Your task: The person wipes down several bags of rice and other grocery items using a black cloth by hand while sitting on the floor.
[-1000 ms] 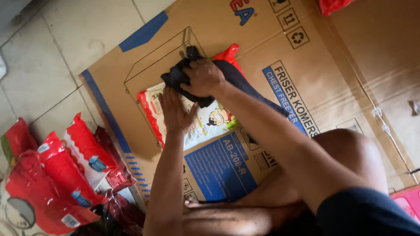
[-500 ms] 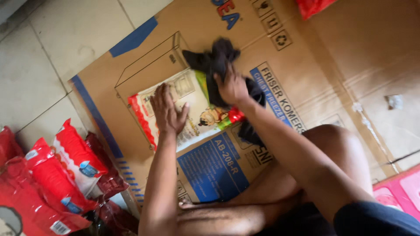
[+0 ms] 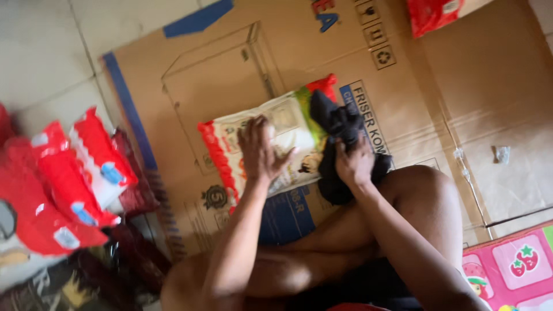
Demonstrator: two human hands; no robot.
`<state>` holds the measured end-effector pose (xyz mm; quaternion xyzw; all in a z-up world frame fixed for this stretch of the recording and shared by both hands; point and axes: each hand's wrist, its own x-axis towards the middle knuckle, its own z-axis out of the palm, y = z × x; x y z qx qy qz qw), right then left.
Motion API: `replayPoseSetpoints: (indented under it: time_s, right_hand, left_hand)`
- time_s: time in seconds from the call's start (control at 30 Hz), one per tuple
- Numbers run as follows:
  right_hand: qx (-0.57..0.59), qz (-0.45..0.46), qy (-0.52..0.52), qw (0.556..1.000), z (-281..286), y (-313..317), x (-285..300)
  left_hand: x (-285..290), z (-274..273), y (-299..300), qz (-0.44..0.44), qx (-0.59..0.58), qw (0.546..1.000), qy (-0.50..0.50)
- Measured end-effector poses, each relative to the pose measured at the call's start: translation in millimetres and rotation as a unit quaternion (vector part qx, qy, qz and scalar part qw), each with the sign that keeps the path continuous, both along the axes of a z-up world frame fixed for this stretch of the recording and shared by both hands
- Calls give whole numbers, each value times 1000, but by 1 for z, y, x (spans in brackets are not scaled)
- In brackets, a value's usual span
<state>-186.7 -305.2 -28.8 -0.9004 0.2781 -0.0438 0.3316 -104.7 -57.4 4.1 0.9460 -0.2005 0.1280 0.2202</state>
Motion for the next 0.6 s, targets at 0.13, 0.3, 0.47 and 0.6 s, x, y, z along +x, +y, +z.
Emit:
replayPoseSetpoints:
  time_s: [0.13, 0.3, 0.47, 0.6]
  right_hand:
    - [-70, 29, -24, 997, 40, 19, -14]
    - [-201, 152, -118, 960, 78, 82, -10]
    - [-171, 440, -42, 881, 93, 165, 37]
    - [-163, 419, 9, 893, 88, 220, 102]
  left_hand:
    - [-17, 21, -6, -17, 22, 996, 87]
    - [-29, 79, 47, -86, -11, 984, 153]
    - [-32, -15, 158, 70, 384, 898, 205]
    - [-32, -7, 142, 367, -64, 826, 423]
